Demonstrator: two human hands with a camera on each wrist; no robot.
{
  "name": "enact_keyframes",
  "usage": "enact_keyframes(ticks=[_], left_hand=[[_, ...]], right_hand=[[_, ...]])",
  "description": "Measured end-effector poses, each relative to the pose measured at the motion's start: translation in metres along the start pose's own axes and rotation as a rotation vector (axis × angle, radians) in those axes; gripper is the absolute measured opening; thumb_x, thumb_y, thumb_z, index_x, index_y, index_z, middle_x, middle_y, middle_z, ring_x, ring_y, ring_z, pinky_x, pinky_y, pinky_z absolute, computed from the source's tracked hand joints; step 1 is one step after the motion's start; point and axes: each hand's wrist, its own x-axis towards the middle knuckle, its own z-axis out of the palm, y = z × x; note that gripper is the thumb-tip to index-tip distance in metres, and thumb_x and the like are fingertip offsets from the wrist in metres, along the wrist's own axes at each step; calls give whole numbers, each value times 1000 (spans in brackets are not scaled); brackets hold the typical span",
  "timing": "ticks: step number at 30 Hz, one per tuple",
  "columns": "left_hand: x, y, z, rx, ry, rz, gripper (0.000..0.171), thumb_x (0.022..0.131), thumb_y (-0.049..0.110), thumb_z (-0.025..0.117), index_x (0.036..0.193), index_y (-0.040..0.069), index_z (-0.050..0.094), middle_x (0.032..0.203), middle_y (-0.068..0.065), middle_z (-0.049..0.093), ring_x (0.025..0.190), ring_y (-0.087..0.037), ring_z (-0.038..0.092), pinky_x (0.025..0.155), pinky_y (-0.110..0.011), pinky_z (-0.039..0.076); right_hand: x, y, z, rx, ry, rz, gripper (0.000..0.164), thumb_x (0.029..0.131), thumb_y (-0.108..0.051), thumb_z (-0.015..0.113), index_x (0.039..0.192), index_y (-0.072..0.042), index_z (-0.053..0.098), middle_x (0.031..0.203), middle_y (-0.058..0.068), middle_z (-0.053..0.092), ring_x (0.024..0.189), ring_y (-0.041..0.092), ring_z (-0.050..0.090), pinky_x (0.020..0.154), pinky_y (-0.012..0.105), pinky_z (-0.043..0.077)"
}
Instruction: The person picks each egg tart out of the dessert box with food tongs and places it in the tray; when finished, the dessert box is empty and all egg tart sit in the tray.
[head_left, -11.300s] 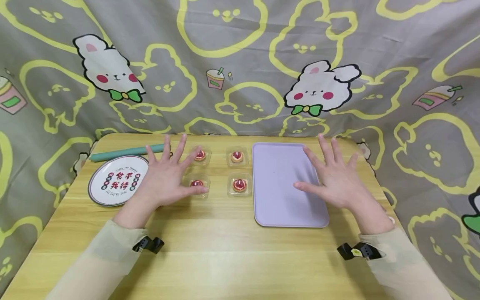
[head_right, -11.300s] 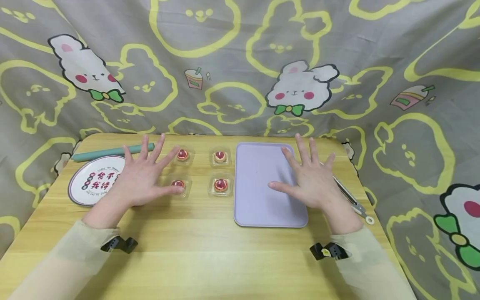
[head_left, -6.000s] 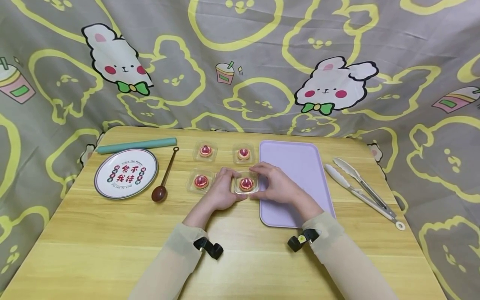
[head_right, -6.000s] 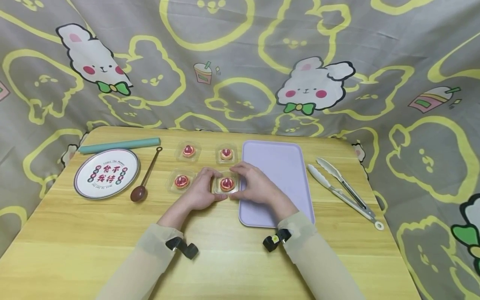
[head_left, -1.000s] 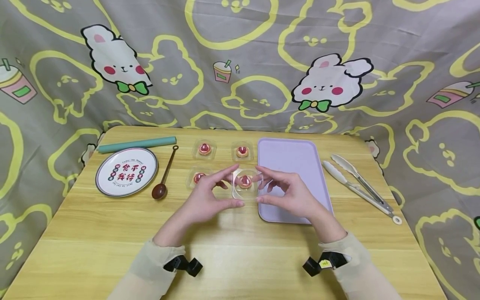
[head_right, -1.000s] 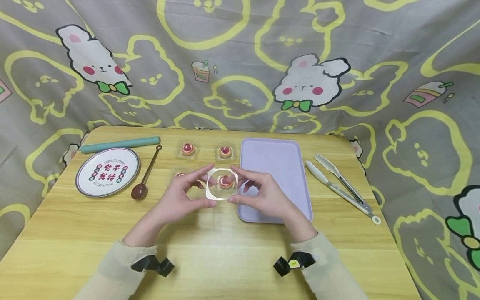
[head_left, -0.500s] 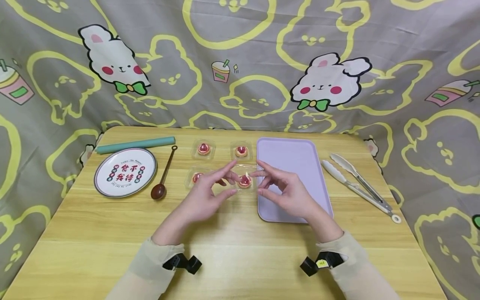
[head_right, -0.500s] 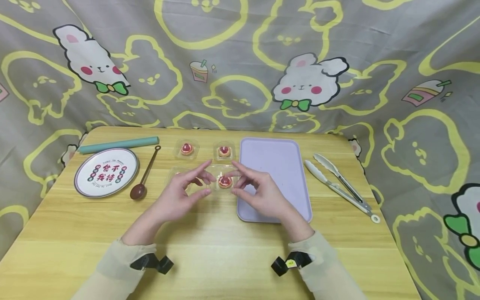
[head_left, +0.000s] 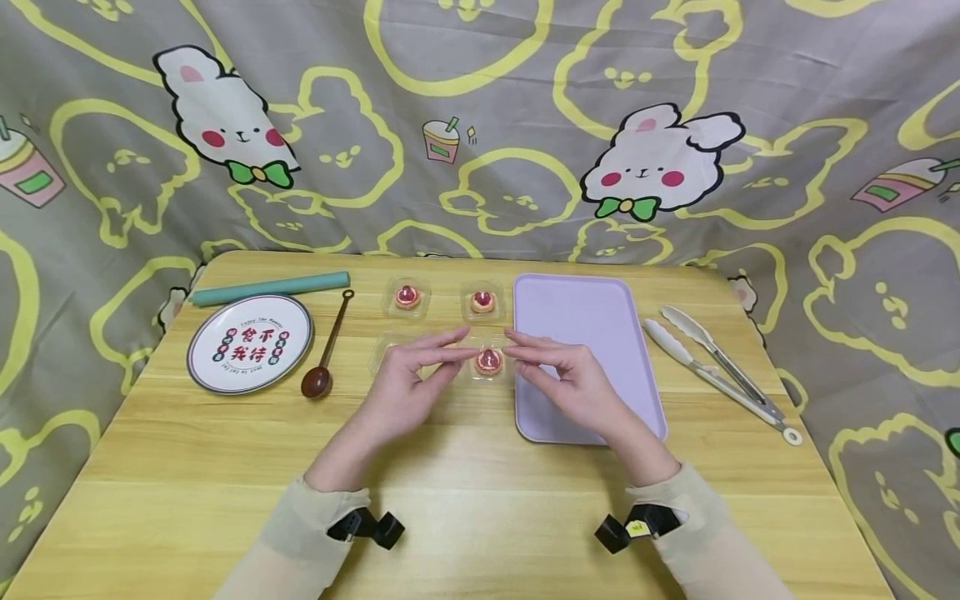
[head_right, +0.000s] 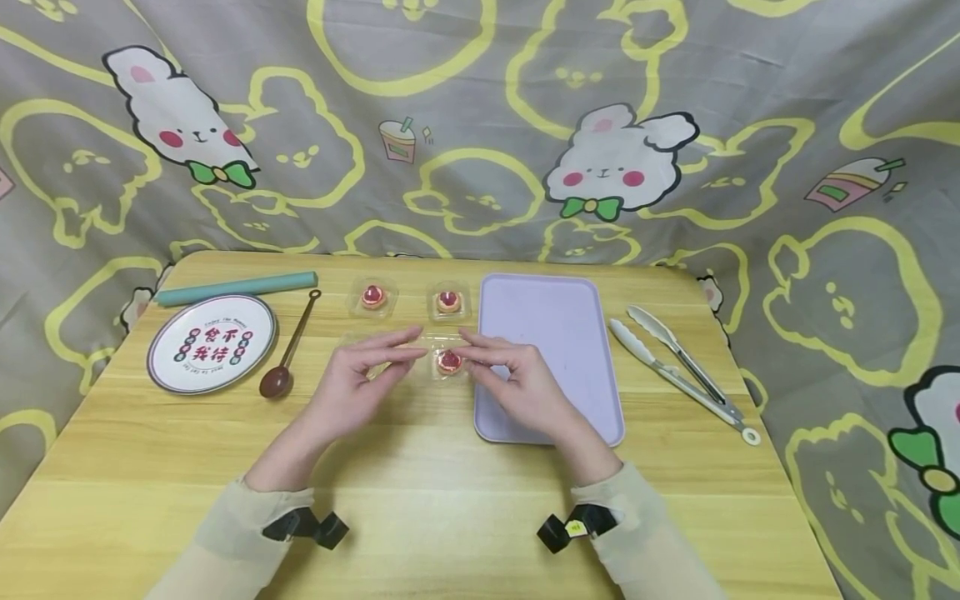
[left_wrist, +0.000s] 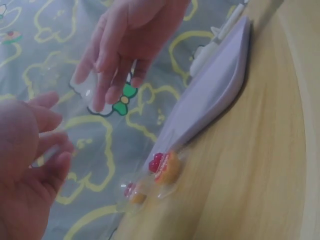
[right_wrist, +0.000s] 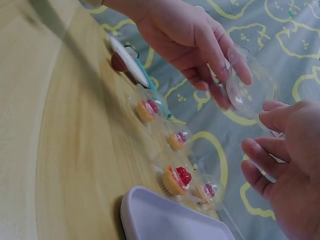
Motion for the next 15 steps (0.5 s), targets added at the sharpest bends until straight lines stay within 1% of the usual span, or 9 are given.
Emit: enact_keyframes(ticks=[4,6,8,10,12,15], left_hand=[[-1,-1,2,-41,3,-73,26,101,-2,69,122,9,80,132,-9,70,122,-22,69,103,-36,54],[-2,-1,2,-58,-8,-98,27,101,0,69,126,7,78,127,-9,73,114,-22,73,96,-35,59],[-3,-1,2,-67,-21,-114,30,100,2,71,130,6,75,123,-10,75,108,-21,75,91,-36,61],[-4,-1,1,-69,-46,-127,38,97,3,76,135,6,72,126,-12,74,110,-20,74,92,-40,61],[-4,-1,0,-65,-73,-144,50,92,7,83,140,7,69,130,-12,72,113,-19,72,94,-44,60],[-5,0,-2,-41,-107,-179,65,86,19,92,145,14,66,138,-3,68,121,-17,68,100,-45,56]], right_hand=[[-1,-2,2,20,-16,67,33,102,5,66,134,2,70,139,11,67,132,29,62,109,34,49],[-1,-1,2,23,-38,83,37,103,3,65,140,2,66,141,11,66,129,32,64,105,36,53],[-2,0,3,21,-62,85,44,101,4,68,144,3,61,143,12,65,126,36,65,102,38,56],[-2,0,2,21,-87,71,53,97,4,72,148,3,57,145,14,63,123,39,66,98,42,58],[-3,1,2,23,-109,56,63,93,4,77,151,3,53,147,17,61,119,38,68,95,44,58],[-3,1,2,25,-123,43,69,92,1,80,154,4,50,148,19,60,118,36,69,96,46,58]])
